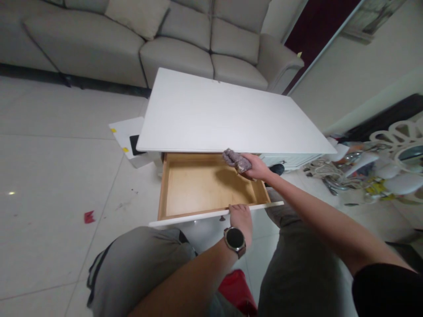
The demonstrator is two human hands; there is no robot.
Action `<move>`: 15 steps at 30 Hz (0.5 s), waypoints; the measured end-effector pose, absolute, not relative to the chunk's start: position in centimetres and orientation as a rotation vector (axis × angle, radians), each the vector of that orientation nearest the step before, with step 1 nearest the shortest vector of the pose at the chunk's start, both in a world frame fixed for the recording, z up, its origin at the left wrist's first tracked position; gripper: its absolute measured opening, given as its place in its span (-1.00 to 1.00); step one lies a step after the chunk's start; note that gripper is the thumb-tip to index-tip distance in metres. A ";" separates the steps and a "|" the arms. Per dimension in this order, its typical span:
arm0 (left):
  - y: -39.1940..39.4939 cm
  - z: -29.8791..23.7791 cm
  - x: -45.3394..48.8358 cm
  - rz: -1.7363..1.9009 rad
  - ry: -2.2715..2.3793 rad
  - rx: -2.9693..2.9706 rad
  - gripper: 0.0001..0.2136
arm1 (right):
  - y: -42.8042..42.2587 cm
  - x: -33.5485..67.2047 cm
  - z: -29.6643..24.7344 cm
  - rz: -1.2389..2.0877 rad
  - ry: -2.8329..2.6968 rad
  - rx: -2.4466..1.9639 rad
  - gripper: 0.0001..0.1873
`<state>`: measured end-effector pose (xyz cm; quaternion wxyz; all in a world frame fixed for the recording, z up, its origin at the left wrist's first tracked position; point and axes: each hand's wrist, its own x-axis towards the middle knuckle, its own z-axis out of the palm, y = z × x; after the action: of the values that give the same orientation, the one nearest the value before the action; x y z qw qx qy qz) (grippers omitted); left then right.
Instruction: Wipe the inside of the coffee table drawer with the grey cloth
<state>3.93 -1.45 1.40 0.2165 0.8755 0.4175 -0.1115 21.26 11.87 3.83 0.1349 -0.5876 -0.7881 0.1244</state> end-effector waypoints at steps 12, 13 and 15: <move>-2.2 1.3 6.5 -0.367 1.280 2.433 -0.60 | 7.3 31.3 2.7 0.105 -2.476 -2.193 -0.24; -2.3 1.4 6.8 -0.383 1.288 2.437 -0.60 | 7.1 31.5 1.1 0.169 -2.502 -2.173 -0.22; -2.4 1.4 7.3 -0.412 1.302 2.442 -0.60 | 6.9 31.2 -1.8 0.285 -2.605 -2.117 -0.24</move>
<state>7.28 -2.40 1.37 0.1709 0.8600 0.4584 -0.1451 31.24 6.87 -1.79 -0.1135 -0.6244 -0.7683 0.0839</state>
